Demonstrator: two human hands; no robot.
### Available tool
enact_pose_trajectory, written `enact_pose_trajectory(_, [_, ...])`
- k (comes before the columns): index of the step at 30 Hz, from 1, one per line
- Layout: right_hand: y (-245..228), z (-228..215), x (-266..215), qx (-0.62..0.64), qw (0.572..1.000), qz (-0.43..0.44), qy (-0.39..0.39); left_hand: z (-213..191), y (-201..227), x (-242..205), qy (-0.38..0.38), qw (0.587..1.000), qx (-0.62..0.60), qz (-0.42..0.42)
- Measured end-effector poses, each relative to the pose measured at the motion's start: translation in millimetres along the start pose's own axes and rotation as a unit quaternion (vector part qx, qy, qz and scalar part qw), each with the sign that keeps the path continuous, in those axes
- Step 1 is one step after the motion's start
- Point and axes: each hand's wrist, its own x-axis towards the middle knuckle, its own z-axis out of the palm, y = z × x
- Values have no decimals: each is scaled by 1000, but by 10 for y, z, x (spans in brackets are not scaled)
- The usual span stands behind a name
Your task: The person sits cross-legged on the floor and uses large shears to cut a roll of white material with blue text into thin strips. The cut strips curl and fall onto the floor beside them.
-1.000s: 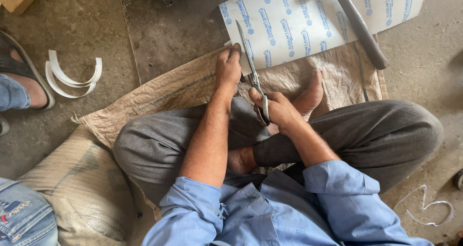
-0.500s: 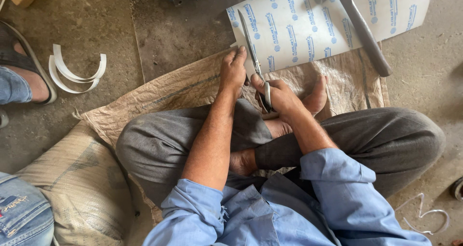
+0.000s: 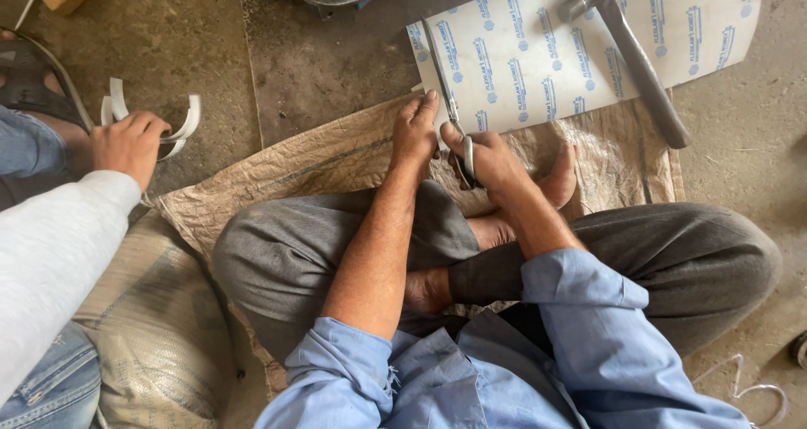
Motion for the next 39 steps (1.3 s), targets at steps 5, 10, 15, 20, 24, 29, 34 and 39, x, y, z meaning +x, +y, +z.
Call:
enact_pose_trajectory(5, [-17, -15, 75, -12, 1000, 7, -10, -13, 16, -26, 5, 1000, 1, 1])
enact_pose_trajectory(10, [-2, 4, 89, -31, 1000, 1, -3, -4, 42, -28, 10, 1000, 26, -5])
enact_pose_trajectory(15, [-45, 19, 176, -2, 1000, -18, -4, -8, 45, -36, 13, 1000, 13, -12])
enact_pose_trajectory(20, [-59, 46, 262, 24, 999, -17, -20, -42, 62, -20, 26, 997, 67, -2])
enact_pose_trajectory(24, [-45, 54, 230, 19, 998, -63, -15, -51, 98, -112, 22, 997, 79, 13])
enact_pose_trajectory(29, [-110, 16, -23, 10, 994, -108, 21, -318, 369, -282, 118, 973, 102, 172])
enact_pose_trajectory(34, [7, -31, -426, 51, 991, -110, 50, -1003, 798, -210, 299, 910, 44, 283])
enact_pose_trajectory(39, [382, -83, -982, 129, 978, -140, -79, -1540, 1059, 142, 368, 874, -147, 282])
